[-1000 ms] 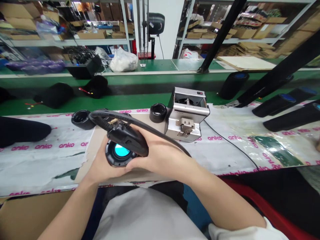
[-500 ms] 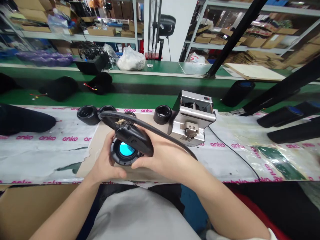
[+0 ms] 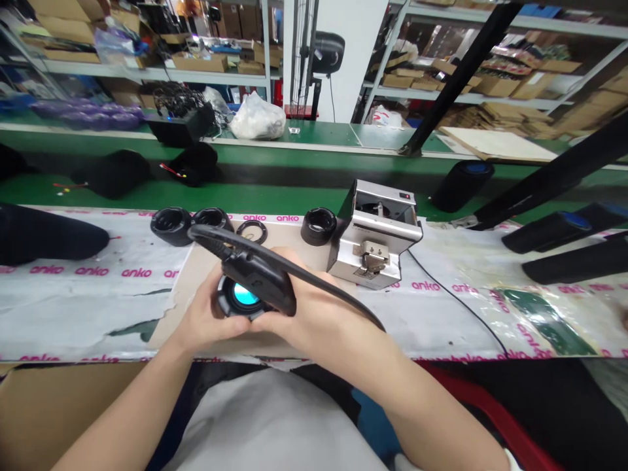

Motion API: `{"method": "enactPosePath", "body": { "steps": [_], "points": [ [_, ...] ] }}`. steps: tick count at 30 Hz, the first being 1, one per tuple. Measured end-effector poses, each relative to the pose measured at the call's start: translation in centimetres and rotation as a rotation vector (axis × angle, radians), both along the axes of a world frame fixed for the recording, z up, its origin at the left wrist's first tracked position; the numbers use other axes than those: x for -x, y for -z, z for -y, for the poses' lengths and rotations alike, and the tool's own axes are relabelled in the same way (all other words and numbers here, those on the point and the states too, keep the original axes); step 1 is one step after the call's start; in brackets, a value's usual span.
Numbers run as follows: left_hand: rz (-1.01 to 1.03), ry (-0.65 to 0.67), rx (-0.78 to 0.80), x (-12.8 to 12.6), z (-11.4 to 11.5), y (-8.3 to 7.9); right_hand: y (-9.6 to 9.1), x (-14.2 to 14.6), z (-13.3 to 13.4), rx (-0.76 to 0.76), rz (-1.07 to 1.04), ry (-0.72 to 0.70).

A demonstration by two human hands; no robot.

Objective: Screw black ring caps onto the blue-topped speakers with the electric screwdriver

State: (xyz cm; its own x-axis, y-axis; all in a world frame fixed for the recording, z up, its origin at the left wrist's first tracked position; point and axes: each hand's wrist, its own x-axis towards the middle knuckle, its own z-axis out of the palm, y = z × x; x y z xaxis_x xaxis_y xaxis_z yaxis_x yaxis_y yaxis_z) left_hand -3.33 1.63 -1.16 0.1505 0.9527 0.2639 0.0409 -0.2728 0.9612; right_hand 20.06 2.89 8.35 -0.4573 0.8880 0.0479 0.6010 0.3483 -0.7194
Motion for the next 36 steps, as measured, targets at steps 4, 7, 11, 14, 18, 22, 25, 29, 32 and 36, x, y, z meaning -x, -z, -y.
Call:
{"method": "enactPosePath", "body": {
  "steps": [4,7,11,14,18,22,25,29,32,36],
  "points": [
    [0.005,-0.028,-0.038,-0.1,-0.2,0.1,0.3,0.3,0.0,0.026,-0.033,-0.010],
    [-0.026,-0.075,-0.035,-0.4,-0.3,-0.1,-0.1,-0.3,-0.6,0.082,-0.070,0.035],
    [-0.019,-0.066,-0.058,-0.5,0.0,-0.6,-1.1,-3.8,-1.4,0.181,-0.445,0.384],
    [-0.064,-0.089,-0.061,-0.5,0.1,-0.7,-2.0,-8.1,-1.0,0.012,-0.918,0.590],
    [-0.113,-0.038,-0.103,-1.7,-0.9,-0.5,-3.5,-11.6,0.2,-0.325,-1.220,0.697],
    [-0.120,0.066,-0.109,-5.1,-2.9,-0.5,-4.2,-11.0,-0.4,-0.470,-1.173,0.721],
    [-0.137,0.117,-0.115,-7.5,-4.0,-0.7,-3.8,-9.4,-2.5,-0.399,-1.077,0.637],
    [-0.145,0.155,-0.096,-8.6,-4.8,-0.8,-2.5,-8.2,-5.8,-0.270,-1.051,0.534],
    [-0.149,0.169,-0.084,-8.5,-4.8,-0.7,-1.8,-8.0,-7.1,-0.225,-1.009,0.500],
    [-0.141,0.172,-0.080,-8.4,-4.7,-0.7,-1.4,-8.2,-7.2,-0.169,-0.941,0.519]
  ]
}}
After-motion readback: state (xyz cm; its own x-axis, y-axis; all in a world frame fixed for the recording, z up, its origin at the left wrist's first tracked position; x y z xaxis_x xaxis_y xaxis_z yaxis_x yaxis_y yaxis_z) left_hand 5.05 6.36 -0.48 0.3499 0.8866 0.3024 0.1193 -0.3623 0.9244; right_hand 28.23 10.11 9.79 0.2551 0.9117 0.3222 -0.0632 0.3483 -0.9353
